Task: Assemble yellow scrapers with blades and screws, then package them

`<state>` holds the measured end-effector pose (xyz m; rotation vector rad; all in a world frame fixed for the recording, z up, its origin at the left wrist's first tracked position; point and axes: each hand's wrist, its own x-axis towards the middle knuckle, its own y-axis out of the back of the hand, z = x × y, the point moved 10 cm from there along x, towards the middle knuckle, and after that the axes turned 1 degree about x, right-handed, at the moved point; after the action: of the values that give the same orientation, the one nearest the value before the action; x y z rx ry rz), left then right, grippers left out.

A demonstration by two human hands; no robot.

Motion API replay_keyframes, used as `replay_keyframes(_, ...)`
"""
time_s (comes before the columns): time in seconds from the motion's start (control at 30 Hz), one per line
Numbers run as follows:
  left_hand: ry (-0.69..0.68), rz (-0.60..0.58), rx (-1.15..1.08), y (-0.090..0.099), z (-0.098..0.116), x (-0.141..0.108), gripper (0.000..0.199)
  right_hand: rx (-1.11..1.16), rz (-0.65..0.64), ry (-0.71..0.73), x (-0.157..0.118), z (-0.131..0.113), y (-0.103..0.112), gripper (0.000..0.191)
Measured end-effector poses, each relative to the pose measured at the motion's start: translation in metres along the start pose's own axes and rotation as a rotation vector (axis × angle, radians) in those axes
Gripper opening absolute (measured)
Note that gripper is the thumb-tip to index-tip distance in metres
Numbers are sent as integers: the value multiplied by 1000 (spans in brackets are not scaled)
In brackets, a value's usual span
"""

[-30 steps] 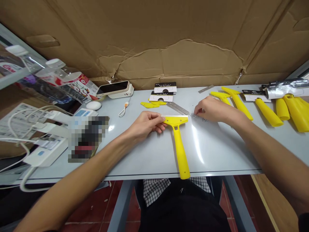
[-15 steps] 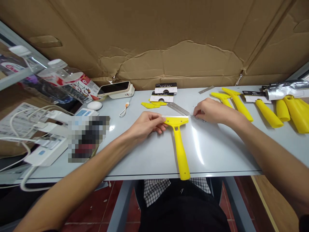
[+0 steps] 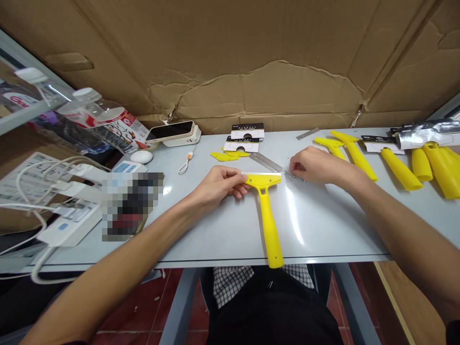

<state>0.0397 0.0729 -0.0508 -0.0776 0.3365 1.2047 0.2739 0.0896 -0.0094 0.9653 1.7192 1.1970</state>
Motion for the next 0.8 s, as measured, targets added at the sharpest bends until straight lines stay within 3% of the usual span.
replay_keyframes(0.13, 17, 11, 6, 0, 1, -1, 22, 19, 56, 17, -1, -2, 9, 11)
replay_keyframes(0.3, 29, 27, 4, -3, 4, -3, 22, 191, 309, 146, -10, -25, 38, 12)
replay_keyframes(0.43, 12, 13, -9, -13, 7, -9, 22, 445, 475, 292, -22, -53, 43, 11)
replay_keyframes(0.6, -30, -31, -16, -29, 13, -15, 24, 611, 429, 349, -23, -77, 23, 10)
replay_keyframes(0.8, -29, -42, -48, -32, 16, -17, 25, 668, 406, 335, -19, -83, 12, 10)
